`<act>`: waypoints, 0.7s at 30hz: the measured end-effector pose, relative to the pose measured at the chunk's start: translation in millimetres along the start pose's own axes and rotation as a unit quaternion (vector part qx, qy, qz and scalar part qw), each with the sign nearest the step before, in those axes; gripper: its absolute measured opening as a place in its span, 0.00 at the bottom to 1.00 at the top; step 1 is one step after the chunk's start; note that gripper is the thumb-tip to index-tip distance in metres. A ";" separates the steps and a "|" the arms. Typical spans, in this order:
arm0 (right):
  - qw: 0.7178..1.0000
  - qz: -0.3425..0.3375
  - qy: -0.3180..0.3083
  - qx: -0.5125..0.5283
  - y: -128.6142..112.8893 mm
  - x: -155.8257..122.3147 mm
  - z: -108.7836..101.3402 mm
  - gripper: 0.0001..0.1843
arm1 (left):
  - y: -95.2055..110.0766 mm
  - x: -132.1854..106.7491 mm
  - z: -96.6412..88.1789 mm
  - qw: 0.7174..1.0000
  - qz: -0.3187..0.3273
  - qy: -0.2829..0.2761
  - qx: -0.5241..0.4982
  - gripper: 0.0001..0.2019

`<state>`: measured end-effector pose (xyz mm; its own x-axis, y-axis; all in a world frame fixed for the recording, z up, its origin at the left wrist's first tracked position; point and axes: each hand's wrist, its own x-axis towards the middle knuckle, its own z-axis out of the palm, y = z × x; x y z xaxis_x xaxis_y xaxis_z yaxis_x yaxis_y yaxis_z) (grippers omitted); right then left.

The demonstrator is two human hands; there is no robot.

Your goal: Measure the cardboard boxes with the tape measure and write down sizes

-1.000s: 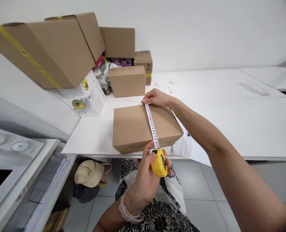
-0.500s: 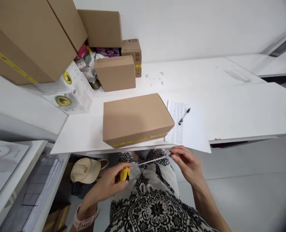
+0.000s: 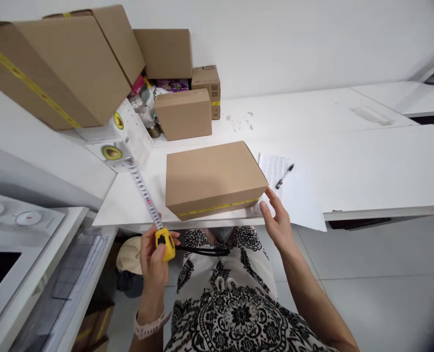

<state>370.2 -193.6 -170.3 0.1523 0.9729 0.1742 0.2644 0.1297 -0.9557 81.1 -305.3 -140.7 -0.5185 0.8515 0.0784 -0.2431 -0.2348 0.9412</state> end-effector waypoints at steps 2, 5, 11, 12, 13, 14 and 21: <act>1.000 -0.001 -0.029 -0.013 0.7 -1.6 4.8 0.30 | -5.6 11.4 -4.2 0.997 -0.065 -0.021 -0.024 0.16; 0.999 -0.036 -0.025 -0.002 -17.4 -3.8 3.0 0.28 | 3.6 23.7 -6.0 0.992 -0.105 -0.061 -0.047 0.16; 0.991 -0.110 0.071 -0.026 -75.8 15.4 -11.9 0.26 | 67.9 58.0 20.2 0.990 -0.056 -0.122 -0.049 0.19; 0.991 -0.109 0.077 -0.029 -80.6 22.8 -12.0 0.25 | 74.8 66.1 26.9 0.989 -0.055 -0.127 -0.046 0.18; 0.991 -0.106 0.078 -0.034 -83.3 30.9 -11.6 0.24 | 79.7 73.5 33.5 0.989 -0.055 -0.131 -0.044 0.17; 0.991 -0.103 0.078 -0.041 -84.4 39.3 -11.0 0.23 | 83.2 79.7 39.8 0.989 -0.052 -0.134 -0.046 0.16; 0.971 -0.200 0.066 -0.114 -102.0 93.0 -19.0 0.19 | 103.6 64.0 73.0 0.972 -0.146 -0.159 -0.093 0.13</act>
<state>375.4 -120.0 -52.1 0.1108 0.8187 0.5635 0.5294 0.4312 -0.7306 82.6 -241.0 -14.2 -0.1330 0.9895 -0.0574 -0.5014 -0.0172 0.8650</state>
